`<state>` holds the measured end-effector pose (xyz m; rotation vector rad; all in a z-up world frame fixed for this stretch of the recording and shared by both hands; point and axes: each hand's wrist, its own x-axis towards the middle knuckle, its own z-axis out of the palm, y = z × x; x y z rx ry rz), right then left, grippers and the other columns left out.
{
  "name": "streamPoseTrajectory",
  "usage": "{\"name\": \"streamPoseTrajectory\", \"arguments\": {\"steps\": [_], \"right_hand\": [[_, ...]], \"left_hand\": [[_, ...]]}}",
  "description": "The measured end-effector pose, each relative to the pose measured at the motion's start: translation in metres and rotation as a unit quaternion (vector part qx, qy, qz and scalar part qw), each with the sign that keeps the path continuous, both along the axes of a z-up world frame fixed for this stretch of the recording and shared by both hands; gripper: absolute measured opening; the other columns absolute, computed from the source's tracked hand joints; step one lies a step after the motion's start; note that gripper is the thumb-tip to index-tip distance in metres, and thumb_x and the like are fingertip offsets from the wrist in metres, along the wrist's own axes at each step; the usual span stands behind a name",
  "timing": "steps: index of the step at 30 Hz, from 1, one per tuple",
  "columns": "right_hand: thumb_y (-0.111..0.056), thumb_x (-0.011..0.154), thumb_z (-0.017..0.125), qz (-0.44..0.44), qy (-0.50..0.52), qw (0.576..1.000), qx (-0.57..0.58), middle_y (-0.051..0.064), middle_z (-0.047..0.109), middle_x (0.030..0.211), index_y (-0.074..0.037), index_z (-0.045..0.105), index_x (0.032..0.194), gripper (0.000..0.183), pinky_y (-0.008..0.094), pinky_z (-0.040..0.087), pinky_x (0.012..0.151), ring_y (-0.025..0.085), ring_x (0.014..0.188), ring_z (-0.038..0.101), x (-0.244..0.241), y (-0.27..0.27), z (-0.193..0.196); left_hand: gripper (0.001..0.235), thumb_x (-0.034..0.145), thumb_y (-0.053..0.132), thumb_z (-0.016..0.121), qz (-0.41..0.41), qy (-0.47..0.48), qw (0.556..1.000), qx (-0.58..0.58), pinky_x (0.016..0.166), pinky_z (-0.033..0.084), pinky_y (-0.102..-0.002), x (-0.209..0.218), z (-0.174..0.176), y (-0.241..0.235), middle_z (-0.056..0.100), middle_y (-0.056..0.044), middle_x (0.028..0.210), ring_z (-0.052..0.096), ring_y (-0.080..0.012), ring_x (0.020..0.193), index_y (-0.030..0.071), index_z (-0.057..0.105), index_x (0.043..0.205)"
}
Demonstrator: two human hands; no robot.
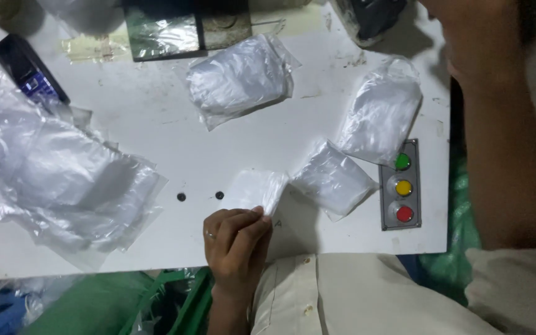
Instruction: Folding and stacking small plastic bags on a work table
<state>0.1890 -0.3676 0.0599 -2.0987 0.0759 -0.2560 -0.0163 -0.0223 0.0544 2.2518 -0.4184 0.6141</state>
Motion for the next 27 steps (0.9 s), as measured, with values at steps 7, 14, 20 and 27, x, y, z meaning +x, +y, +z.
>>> {"name": "streamPoseTrajectory", "arguments": {"steps": [7, 14, 20, 27], "right_hand": [[-0.005, 0.125, 0.074, 0.015, 0.040, 0.998, -0.039, 0.008, 0.062, 0.099, -0.003, 0.063, 0.107, 0.022, 0.030, 0.044, 0.076, 0.014, 0.089, 0.054, -0.070, 0.047, -0.020], [-0.039, 0.091, 0.076, 0.240, 0.264, 0.933, -0.055, -0.001, 0.049, 0.050, -0.013, 0.073, 0.069, 0.035, 0.032, 0.033, 0.051, 0.009, 0.051, 0.043, -0.141, 0.127, 0.008], [-0.022, 0.092, 0.079, 0.191, 0.041, 0.975, -0.102, 0.001, 0.066, 0.074, -0.009, 0.072, 0.083, 0.017, 0.031, 0.047, 0.055, 0.015, 0.065, 0.064, -0.162, 0.131, 0.027], [-0.034, 0.087, 0.082, 0.091, 0.047, 0.993, -0.062, 0.003, 0.068, 0.078, -0.007, 0.065, 0.102, 0.036, 0.032, 0.046, 0.060, 0.016, 0.065, 0.060, -0.174, 0.107, -0.005]], "left_hand": [[0.011, 0.091, -0.005, 0.078, -0.043, -0.044, 0.995, 0.074, 0.076, 0.054, -0.041, 0.004, -0.004, -0.010, 0.072, -0.014, 0.098, 0.064, -0.0252, 0.085, 0.002, 0.071, 0.094], [0.010, 0.096, -0.002, 0.071, -0.081, -0.034, 0.993, 0.084, 0.073, 0.054, -0.040, 0.005, -0.008, -0.028, 0.064, -0.017, 0.104, 0.061, -0.0299, 0.086, 0.001, 0.066, 0.087], [0.008, 0.085, 0.003, 0.078, 0.026, 0.423, 0.812, -0.401, 0.079, 0.064, -0.029, 0.004, 0.038, -0.036, 0.081, -0.017, 0.100, 0.079, -0.0242, 0.100, 0.005, 0.070, 0.085], [0.016, 0.087, 0.019, 0.073, 0.060, 0.465, 0.828, -0.306, 0.078, 0.059, -0.030, 0.030, 0.030, -0.050, 0.082, -0.008, 0.102, 0.075, -0.0174, 0.090, 0.011, 0.067, 0.099]]}}
